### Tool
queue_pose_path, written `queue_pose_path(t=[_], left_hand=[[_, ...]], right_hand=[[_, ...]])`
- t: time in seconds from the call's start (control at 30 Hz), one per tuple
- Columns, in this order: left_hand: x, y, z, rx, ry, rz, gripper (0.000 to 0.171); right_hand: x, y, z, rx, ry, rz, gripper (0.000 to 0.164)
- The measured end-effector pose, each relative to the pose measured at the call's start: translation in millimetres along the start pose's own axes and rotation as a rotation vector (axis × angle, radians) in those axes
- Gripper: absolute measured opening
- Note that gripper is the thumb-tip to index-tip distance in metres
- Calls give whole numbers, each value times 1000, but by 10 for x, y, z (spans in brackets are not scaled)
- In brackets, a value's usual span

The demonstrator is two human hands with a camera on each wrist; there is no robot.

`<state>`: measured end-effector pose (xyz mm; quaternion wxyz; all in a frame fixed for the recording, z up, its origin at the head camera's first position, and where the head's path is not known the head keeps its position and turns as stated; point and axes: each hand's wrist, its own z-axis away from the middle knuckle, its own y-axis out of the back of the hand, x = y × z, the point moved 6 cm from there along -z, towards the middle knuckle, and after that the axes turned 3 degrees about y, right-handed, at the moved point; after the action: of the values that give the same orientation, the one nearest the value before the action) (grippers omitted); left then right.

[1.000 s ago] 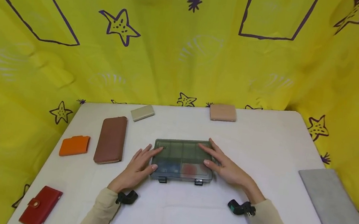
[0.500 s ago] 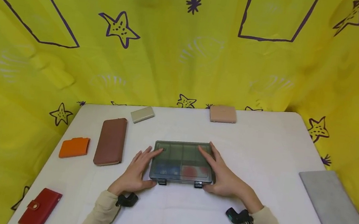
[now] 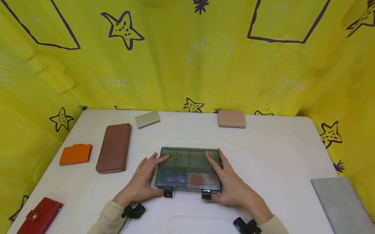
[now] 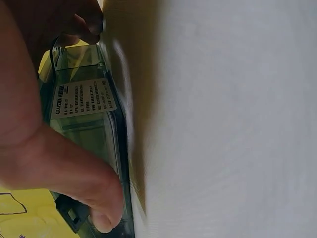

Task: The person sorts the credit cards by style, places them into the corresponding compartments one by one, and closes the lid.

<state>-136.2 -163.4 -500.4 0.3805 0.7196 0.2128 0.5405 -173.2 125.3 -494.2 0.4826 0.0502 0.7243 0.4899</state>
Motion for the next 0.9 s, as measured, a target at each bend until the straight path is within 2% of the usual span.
queue_pose_path(t=[0.2,0.53,0.9], left_hand=[[0,-19,0,29,-3,-2,108],[-4,18,26,73,-22,31,111],[-28,11,-2,93,0,194,106]], right_hand=[[8,1,20,-11,-11,2,131],[-17,-27,29,-29,-21,5,129],[-20,-14,40,-22,-47,78,123]])
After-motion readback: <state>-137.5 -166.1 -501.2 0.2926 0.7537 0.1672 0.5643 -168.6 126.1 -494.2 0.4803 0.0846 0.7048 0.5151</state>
